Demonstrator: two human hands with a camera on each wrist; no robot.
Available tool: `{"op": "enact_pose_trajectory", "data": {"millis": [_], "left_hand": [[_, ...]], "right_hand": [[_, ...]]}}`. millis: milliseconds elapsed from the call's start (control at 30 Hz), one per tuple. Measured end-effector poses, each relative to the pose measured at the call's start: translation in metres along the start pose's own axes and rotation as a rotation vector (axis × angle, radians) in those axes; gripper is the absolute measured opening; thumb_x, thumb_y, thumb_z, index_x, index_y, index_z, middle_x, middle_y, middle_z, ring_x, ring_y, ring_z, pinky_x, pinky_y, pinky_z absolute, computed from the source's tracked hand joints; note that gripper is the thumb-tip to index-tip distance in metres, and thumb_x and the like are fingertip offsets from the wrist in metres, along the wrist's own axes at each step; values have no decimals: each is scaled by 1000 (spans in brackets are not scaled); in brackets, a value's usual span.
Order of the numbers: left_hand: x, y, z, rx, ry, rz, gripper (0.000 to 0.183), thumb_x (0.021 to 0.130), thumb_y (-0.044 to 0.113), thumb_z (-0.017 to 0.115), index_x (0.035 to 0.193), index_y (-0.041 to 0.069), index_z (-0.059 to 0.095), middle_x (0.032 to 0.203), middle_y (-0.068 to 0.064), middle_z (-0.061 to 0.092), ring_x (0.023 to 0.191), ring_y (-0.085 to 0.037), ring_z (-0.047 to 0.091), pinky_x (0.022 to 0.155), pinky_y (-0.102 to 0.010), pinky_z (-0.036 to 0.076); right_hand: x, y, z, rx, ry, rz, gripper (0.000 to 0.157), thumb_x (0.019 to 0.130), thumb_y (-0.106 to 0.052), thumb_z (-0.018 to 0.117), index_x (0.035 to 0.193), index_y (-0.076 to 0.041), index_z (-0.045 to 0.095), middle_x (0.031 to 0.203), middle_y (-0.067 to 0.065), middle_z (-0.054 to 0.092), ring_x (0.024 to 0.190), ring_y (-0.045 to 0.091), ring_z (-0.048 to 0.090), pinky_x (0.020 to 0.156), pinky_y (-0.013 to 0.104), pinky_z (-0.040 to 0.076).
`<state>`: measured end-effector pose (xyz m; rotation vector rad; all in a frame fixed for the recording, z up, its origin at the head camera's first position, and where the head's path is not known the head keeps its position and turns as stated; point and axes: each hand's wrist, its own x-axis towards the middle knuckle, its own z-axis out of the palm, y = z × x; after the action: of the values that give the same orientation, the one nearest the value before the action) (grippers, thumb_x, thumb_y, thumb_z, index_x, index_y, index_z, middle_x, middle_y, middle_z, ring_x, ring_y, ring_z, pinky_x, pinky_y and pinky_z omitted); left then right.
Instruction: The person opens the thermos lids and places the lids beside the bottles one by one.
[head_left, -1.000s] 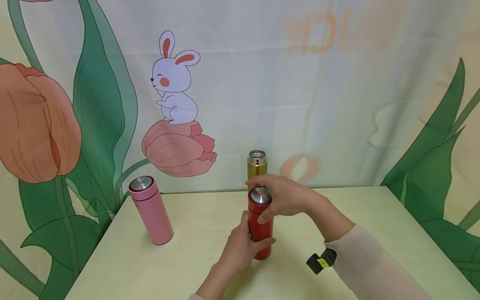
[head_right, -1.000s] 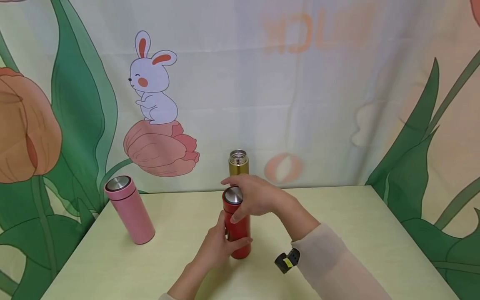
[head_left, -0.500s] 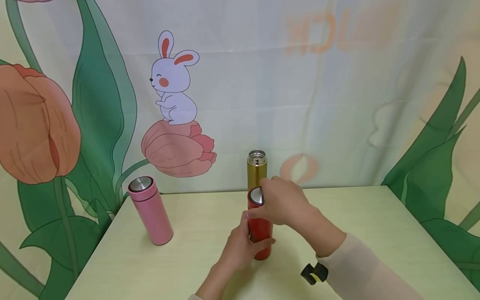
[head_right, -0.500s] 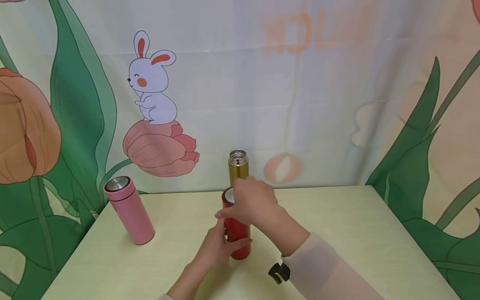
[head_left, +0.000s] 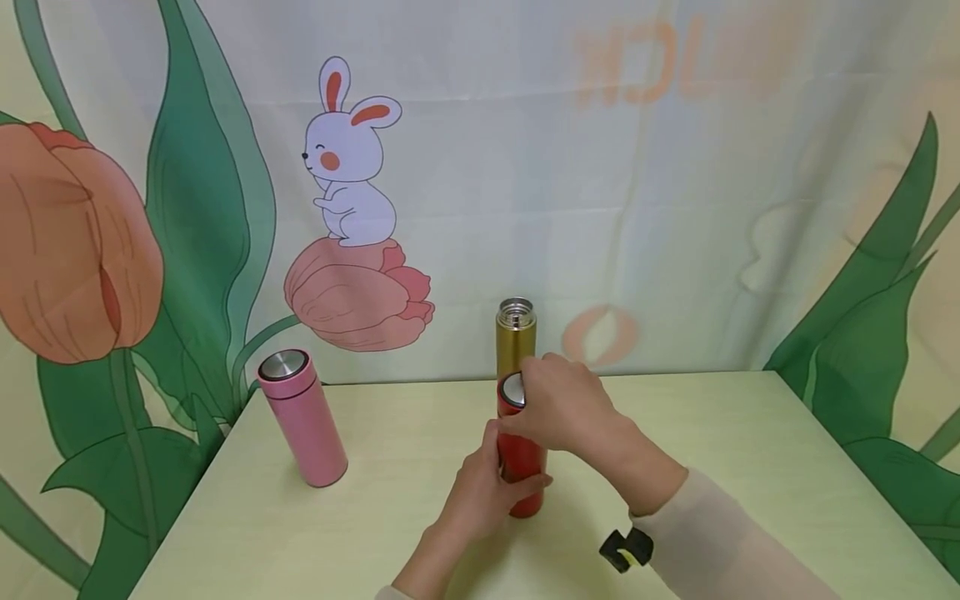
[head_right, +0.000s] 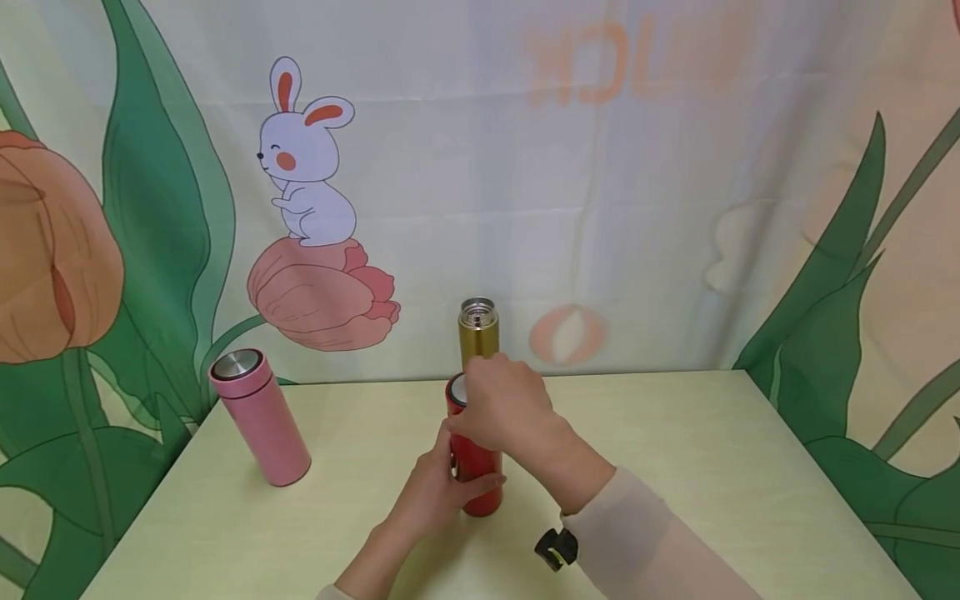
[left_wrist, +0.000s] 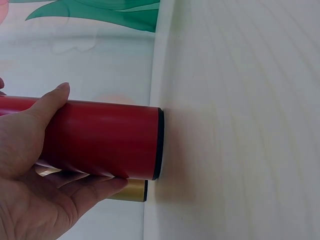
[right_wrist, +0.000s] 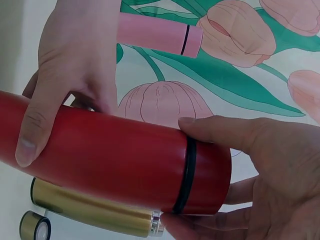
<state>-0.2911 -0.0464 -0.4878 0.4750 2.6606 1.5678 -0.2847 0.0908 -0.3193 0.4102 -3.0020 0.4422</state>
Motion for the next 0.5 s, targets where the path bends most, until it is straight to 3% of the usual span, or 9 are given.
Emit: {"op": "enact_pose_trajectory", "data": {"millis": [500], "left_hand": [[0,1,1,-7,-2,9,69,86,47,83,136,27,40,124,1,72,113,-17,69,98,-42,56]], "right_hand": [[4,11,-4,89,-66,-90,46,79,-30,89,113,-8,68,94,-2,69,91,18,63,75,34,56]]}}
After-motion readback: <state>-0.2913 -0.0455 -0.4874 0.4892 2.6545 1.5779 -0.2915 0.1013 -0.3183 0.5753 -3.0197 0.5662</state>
